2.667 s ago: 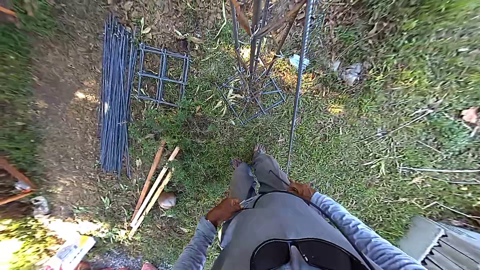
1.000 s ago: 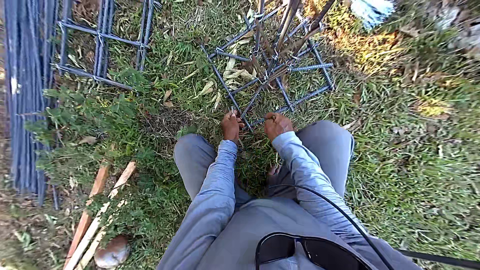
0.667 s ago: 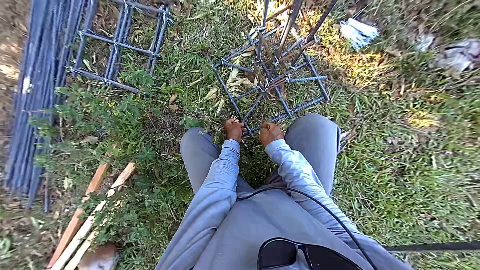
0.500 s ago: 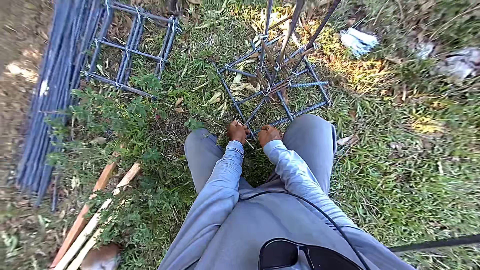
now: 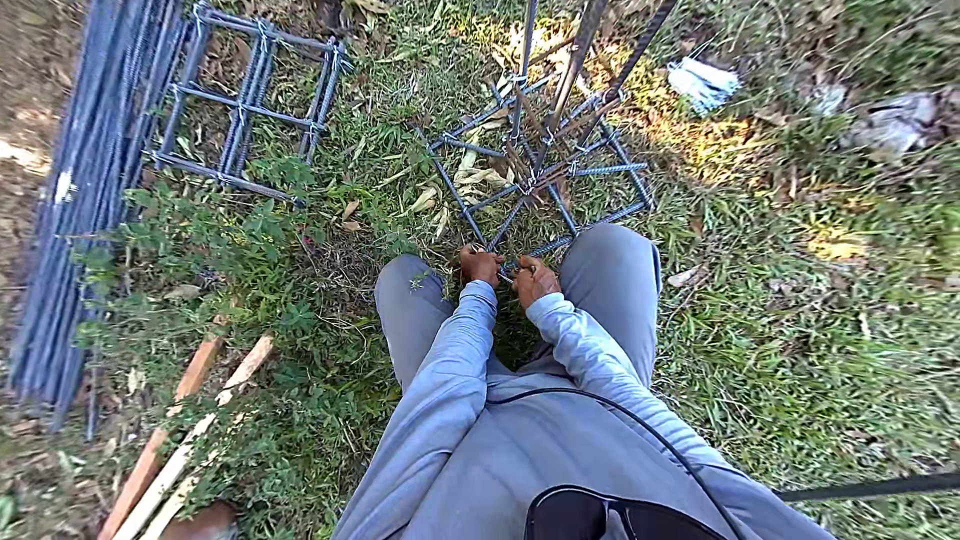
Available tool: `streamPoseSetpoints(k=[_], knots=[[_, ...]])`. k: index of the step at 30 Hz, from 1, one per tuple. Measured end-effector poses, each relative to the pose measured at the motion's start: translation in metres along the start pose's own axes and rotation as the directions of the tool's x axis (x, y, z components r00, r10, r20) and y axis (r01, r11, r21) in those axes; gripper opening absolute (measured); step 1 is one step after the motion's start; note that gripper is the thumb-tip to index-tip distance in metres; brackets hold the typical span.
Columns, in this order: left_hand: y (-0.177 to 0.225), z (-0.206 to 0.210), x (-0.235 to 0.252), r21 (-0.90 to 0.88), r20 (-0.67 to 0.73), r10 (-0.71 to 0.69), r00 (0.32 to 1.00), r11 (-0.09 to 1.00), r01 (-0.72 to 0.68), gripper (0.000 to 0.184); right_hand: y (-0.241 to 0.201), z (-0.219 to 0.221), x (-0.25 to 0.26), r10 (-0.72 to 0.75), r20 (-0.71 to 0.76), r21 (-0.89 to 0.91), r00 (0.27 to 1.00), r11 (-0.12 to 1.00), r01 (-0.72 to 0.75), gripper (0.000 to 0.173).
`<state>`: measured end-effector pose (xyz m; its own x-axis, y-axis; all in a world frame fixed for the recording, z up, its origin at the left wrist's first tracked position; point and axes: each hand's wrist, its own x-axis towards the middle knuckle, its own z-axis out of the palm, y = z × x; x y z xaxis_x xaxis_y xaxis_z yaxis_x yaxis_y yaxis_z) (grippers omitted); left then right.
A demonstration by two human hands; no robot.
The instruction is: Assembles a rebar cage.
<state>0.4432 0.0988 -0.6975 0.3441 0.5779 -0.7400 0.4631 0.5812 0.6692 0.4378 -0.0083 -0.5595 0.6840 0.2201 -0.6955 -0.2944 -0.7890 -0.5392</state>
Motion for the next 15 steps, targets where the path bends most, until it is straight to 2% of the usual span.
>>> streamPoseSetpoints(k=[8, 15], knots=[[-0.002, -0.004, 0.007, 0.074, -0.008, -0.003, 1.000, 0.997, 0.003, 0.041, 0.007, 0.000, -0.005, 0.000, -0.028, 0.057, 1.000, 0.998, 0.001, 0.041], [0.009, -0.005, 0.009, -0.071, 0.096, -0.121, 0.988, 0.989, 0.128, 0.038, 0.009, 0.003, -0.002, 0.027, -0.039, 0.104, 0.999, 0.994, -0.023, 0.041]])
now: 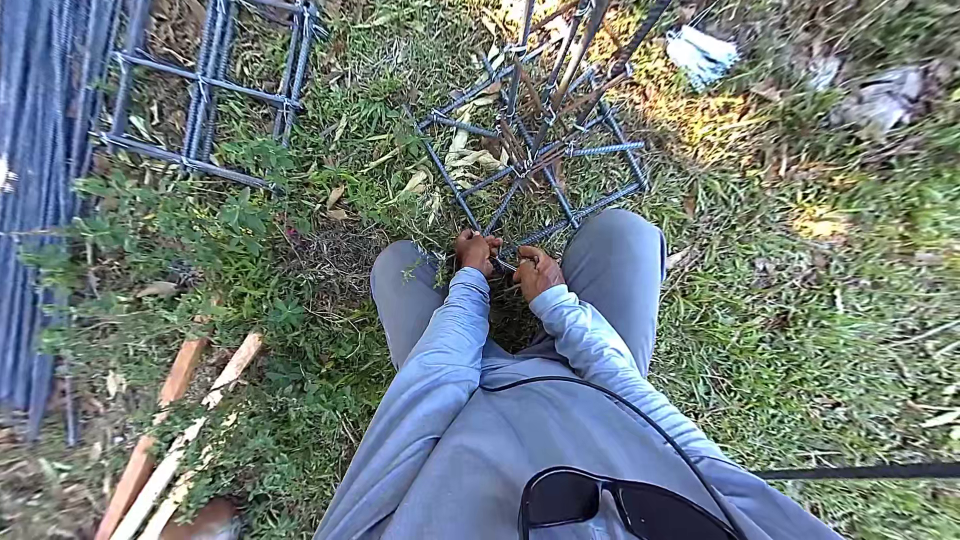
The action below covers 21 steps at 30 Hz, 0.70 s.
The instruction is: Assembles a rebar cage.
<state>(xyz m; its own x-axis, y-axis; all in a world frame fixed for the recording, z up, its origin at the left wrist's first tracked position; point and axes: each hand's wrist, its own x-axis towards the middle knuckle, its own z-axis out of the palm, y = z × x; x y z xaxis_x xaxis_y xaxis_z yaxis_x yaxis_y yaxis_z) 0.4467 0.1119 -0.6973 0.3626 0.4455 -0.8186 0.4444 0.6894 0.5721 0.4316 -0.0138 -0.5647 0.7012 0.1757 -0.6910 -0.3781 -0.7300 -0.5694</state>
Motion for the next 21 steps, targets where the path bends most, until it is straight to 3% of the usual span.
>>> streamPoseSetpoints(k=[15, 21], knots=[[-0.002, -0.007, 0.005, -0.215, 0.112, -0.011, 0.994, 0.976, 0.035, 0.021, 0.010, 0.014, 0.003, -0.020, -0.008, 0.012, 1.000, 1.000, 0.020, 0.042], [-0.001, -0.012, 0.004, -0.197, 0.128, -0.025, 0.991, 0.979, 0.050, 0.026, 0.021, 0.021, 0.008, -0.045, -0.038, 0.027, 0.998, 0.999, 0.046, 0.043]])
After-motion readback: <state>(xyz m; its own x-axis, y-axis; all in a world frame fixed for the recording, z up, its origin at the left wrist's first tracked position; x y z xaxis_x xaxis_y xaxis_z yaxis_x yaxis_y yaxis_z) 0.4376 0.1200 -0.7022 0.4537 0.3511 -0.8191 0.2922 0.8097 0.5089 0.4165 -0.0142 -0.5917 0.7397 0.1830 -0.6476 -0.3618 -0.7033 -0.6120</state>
